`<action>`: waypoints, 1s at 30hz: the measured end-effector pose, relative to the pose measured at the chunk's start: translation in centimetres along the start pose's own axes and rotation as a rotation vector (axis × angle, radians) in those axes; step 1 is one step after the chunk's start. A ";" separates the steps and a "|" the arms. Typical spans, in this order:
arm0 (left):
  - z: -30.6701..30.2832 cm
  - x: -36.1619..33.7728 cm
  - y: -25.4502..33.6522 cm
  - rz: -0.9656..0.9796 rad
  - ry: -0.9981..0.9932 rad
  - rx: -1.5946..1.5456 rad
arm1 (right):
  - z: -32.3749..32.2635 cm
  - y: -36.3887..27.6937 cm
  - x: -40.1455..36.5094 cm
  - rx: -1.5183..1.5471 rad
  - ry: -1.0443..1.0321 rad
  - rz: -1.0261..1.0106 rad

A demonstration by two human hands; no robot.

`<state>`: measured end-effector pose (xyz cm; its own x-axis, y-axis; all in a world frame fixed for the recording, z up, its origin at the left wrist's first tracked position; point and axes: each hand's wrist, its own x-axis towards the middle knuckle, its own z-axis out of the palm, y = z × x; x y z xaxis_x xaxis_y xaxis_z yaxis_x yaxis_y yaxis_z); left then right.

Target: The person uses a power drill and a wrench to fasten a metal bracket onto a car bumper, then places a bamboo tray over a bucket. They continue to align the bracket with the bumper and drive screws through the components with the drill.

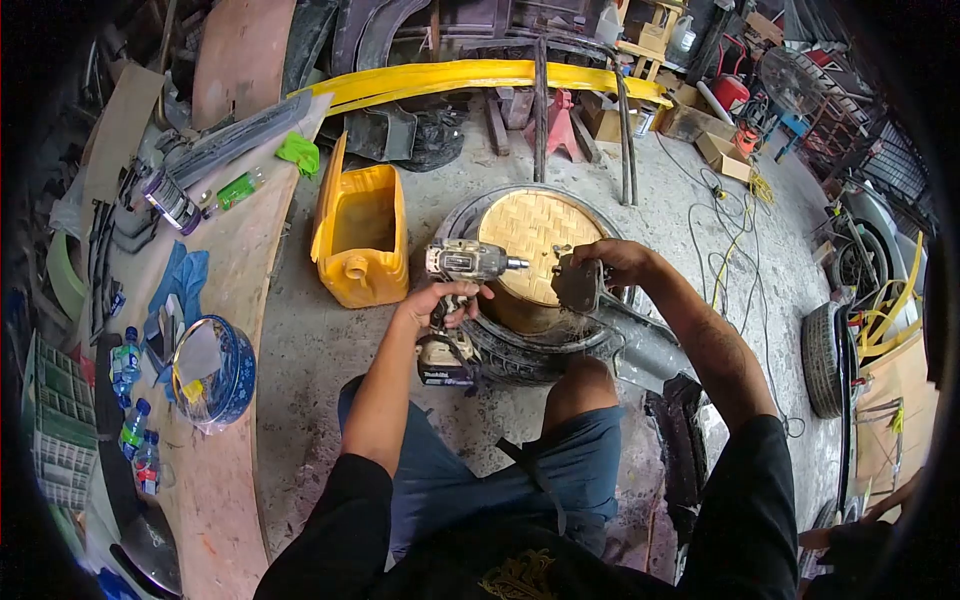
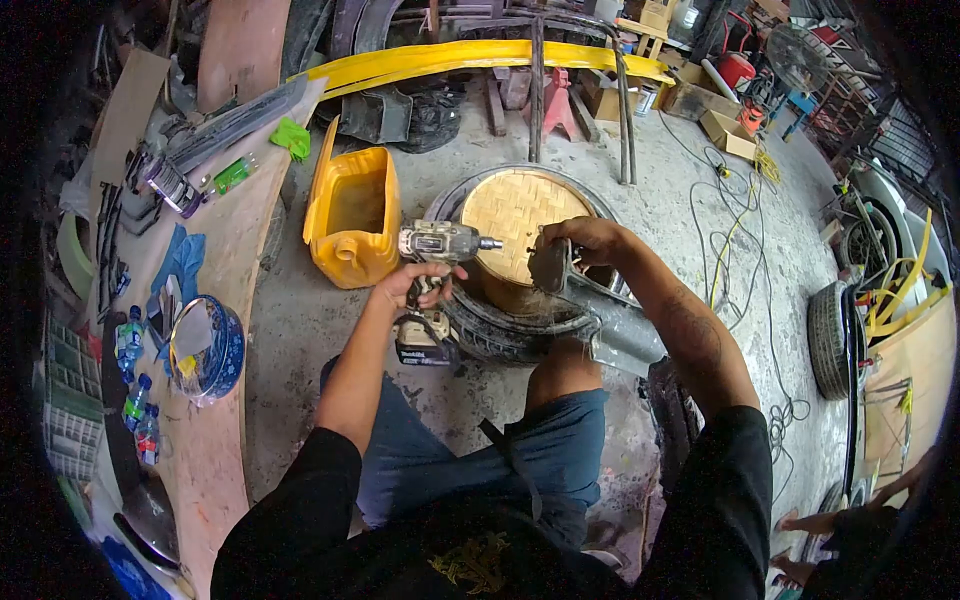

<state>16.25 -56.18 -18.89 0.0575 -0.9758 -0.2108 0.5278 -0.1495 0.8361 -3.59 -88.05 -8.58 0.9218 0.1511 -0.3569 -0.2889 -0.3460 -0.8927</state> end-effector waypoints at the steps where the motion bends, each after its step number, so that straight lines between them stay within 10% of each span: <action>1: 0.6 -1.0 1.4 -0.012 0.108 0.085 | 0.1 -0.6 -0.1 -0.046 -0.001 -0.036; 3: 1.1 -3.2 3.9 0.029 0.309 0.304 | 0.5 -1.9 0.4 0.477 0.213 0.450; 5: -0.3 -5.2 5.5 0.045 0.368 0.459 | -0.3 0.4 -0.3 0.352 0.084 0.120; 8: -3.8 -9.5 4.7 -0.026 0.414 0.564 | 0.6 -1.0 -0.2 0.543 0.119 0.236; 16: -12.7 -17.2 -18.0 -0.298 0.661 0.959 | 1.5 -2.3 -0.8 0.437 0.133 0.162; 21: -15.3 -21.1 -34.6 0.051 0.978 0.783 | 1.6 -3.1 -0.4 0.365 0.200 0.392; 22: -15.4 -22.0 -37.0 0.005 1.048 0.950 | 1.2 -1.4 -1.3 -0.027 0.084 -0.021; 30: -9.8 -24.4 -42.2 -0.447 1.301 1.102 | 2.4 -2.8 0.5 0.188 0.147 0.299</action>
<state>0.85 -24.53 -53.99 0.9483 -0.1676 -0.2696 -0.0436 -0.9100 0.4124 -2.90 -84.74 -6.92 0.8127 -0.0700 -0.5784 -0.5808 -0.1766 -0.7947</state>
